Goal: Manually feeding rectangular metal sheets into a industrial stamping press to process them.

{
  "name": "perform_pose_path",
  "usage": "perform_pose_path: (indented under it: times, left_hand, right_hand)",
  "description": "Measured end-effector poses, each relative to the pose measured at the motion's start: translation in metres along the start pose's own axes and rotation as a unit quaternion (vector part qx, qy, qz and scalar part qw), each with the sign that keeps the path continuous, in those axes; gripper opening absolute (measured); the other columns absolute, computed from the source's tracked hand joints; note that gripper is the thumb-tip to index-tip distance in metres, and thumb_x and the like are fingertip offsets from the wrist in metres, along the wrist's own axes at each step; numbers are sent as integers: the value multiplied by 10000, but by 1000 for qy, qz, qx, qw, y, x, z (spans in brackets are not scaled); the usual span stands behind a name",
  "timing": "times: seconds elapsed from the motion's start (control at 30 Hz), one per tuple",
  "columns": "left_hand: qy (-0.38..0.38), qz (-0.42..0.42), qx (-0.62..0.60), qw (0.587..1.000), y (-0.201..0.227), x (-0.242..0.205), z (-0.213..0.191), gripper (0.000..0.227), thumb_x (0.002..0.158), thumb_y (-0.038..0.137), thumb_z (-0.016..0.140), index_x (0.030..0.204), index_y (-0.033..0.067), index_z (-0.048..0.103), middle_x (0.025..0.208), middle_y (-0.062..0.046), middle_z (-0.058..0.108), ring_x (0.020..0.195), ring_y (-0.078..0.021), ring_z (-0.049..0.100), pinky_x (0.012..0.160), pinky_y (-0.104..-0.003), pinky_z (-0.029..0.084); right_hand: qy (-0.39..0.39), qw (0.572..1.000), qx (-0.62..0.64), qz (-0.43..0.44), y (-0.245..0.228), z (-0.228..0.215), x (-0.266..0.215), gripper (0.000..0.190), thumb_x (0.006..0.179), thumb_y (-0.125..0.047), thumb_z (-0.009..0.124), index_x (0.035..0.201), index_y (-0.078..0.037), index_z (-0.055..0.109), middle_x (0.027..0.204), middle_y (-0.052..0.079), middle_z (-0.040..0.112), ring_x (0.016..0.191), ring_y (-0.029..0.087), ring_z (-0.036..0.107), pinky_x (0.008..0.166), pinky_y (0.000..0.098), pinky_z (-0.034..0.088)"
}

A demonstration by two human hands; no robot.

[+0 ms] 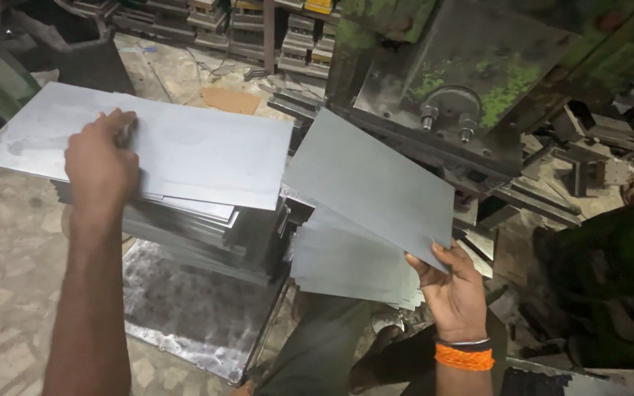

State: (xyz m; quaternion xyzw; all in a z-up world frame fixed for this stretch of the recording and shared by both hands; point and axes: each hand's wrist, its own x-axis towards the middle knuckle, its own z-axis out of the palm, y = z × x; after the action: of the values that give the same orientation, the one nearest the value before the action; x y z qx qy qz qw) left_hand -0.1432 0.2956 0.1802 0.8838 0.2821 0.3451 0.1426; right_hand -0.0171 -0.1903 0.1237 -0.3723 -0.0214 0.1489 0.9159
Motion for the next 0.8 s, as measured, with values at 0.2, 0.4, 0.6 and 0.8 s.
perform_pose_path:
  times: [0.2, 0.4, 0.6, 0.8]
  left_hand:
    - [107, 87, -58, 989, 10, -6, -30, 484, 755, -271, 537, 1158, -132, 767, 1260, -287, 726, 1108, -384, 690, 1006, -439, 515]
    - [-41, 50, -351, 934, 187, -131, -26, 245, 882, 64, 658, 1118, 48, 720, 956, -80, 767, 710, -158, 698, 617, -273, 571]
    - [-218, -227, -438, 842, 206, -219, 73, 823, 871, 309, 709, 1521, 44, 279, 1589, -223, 348, 1363, -352, 502, 1116, -487, 422]
    - [-260, -383, -585, 666, 178, -183, 155, 458, 843, -76, 744, 1294, -63, 663, 1012, -180, 739, 858, -219, 681, 740, -311, 558]
  right_hand:
    - [-42, 999, 8, 4, 2, -10, -6, 279, 958, 59, 533, 1225, 126, 576, 1083, 188, 683, 854, 236, 713, 804, 343, 647]
    - [10, 1000, -20, 4, 21, -101, 0, 293, 905, 49, 617, 1183, 5, 538, 864, 88, 652, 674, 154, 663, 726, 399, 649]
    - [41, 993, -108, 27, 15, -129, -29, 427, 870, 100, 557, 1273, 242, 550, 1079, 254, 660, 759, 222, 630, 666, 328, 565]
    - [132, 983, -128, 26, 31, -134, 3, 446, 880, -4, 625, 1326, 7, 628, 1113, 175, 737, 937, 328, 727, 769, 448, 582]
